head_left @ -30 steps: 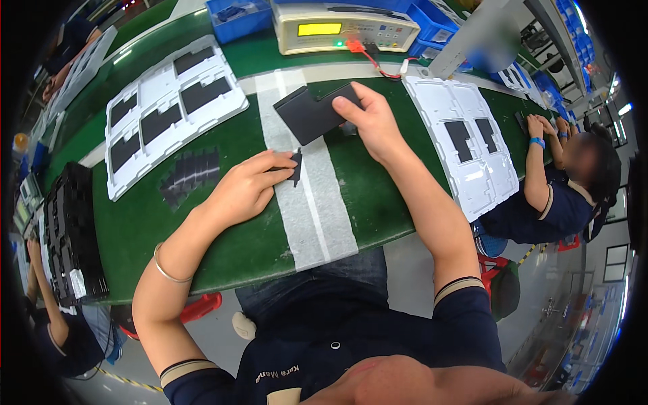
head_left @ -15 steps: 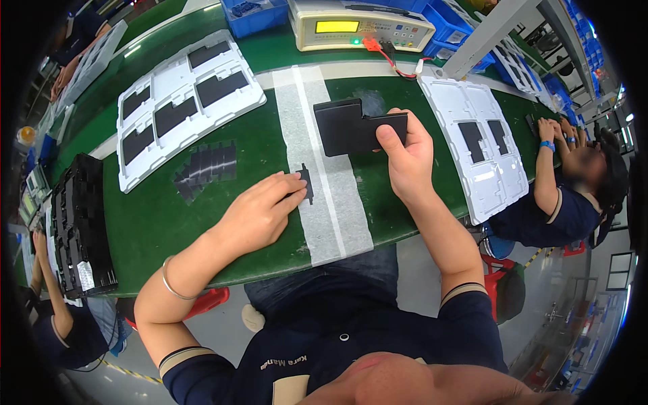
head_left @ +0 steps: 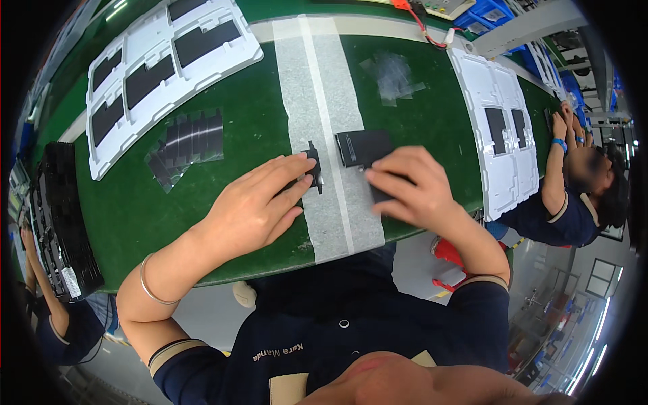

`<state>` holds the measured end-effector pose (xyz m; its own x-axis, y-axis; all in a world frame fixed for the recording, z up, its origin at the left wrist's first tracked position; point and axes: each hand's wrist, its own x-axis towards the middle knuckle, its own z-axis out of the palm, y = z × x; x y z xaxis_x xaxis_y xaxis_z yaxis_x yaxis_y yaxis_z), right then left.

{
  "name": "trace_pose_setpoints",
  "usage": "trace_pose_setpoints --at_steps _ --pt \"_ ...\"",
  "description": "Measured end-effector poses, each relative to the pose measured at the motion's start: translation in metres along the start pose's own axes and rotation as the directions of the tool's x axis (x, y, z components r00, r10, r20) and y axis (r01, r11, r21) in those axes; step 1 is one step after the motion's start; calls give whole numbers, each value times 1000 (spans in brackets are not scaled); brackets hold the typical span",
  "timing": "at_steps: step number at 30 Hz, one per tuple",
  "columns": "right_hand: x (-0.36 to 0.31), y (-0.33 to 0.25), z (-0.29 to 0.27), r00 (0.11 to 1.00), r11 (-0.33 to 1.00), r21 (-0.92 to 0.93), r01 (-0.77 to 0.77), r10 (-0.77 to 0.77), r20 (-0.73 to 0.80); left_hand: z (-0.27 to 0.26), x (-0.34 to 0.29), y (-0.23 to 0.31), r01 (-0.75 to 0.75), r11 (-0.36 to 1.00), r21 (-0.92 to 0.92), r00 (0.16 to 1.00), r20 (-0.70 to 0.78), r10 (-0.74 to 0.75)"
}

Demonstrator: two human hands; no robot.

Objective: The person assembles battery packs on an assembly line by peeling protective films and applying them onto black battery components by hand.

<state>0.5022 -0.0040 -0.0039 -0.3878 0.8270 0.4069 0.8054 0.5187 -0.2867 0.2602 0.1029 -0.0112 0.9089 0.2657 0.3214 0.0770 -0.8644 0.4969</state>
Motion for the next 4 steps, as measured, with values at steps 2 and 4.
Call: trace_pose_setpoints --at_steps 2,4 --pt "-7 -2 -3 989 1000 25 -9 6 147 1 -1 -2 13 999 -38 999 38 -11" --pt "-10 5 -2 993 998 55 -41 34 115 4 -1 -3 2 999 -38 998 68 1"
